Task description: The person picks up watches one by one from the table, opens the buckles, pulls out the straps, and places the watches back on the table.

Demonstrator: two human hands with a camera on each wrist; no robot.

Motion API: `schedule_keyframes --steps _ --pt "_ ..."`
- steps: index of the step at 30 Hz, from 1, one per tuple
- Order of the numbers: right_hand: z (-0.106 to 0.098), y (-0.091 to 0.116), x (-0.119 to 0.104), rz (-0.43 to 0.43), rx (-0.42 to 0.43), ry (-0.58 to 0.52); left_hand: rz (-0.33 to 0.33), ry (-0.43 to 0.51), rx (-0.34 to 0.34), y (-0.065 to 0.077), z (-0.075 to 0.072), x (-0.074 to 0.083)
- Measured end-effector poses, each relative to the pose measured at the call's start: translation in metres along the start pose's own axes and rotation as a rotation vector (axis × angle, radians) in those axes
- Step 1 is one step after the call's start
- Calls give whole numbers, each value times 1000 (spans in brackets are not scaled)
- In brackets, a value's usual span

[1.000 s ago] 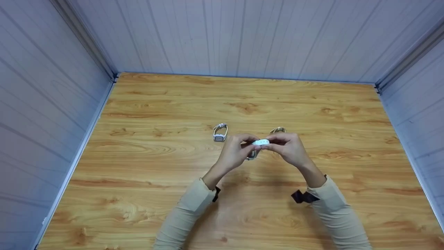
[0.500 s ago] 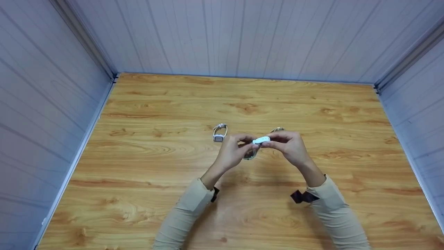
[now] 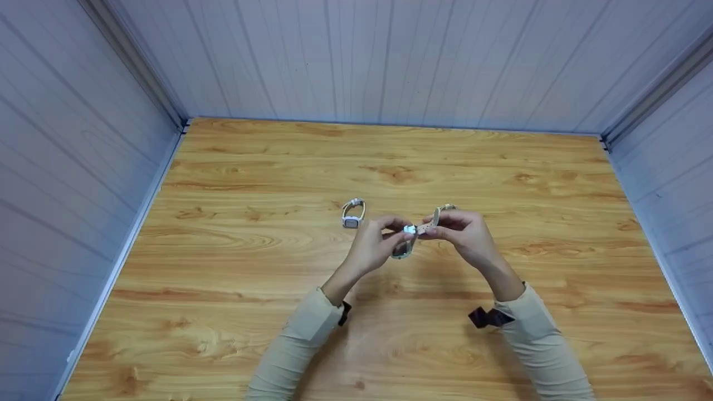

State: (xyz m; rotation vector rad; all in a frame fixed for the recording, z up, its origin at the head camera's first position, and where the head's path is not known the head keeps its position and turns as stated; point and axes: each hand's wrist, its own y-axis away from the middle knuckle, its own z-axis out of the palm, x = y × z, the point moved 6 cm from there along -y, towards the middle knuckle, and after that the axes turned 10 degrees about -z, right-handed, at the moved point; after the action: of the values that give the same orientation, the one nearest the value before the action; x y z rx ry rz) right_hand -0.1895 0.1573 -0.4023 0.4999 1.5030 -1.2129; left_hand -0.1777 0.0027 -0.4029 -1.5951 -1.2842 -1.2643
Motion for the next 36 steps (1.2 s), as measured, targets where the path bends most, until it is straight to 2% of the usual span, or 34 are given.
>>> schedule_keyframes --steps 4,14,22,25,30,36 --pt "0 1 2 9 13 -33 -1 -16 -9 0 1 1" --pt "-2 1 1 -37 89 -144 34 19 -25 1 4 4" --pt "-1 2 1 -7 10 -258 47 24 -42 3 4 4" --pt "-3 2 2 -9 -4 -227 37 21 -48 2 4 3" --pt "-5 1 2 -3 34 -126 11 11 -37 0 4 2" --pt "-5 0 -1 -17 73 -86 41 27 0 -1 3 5"
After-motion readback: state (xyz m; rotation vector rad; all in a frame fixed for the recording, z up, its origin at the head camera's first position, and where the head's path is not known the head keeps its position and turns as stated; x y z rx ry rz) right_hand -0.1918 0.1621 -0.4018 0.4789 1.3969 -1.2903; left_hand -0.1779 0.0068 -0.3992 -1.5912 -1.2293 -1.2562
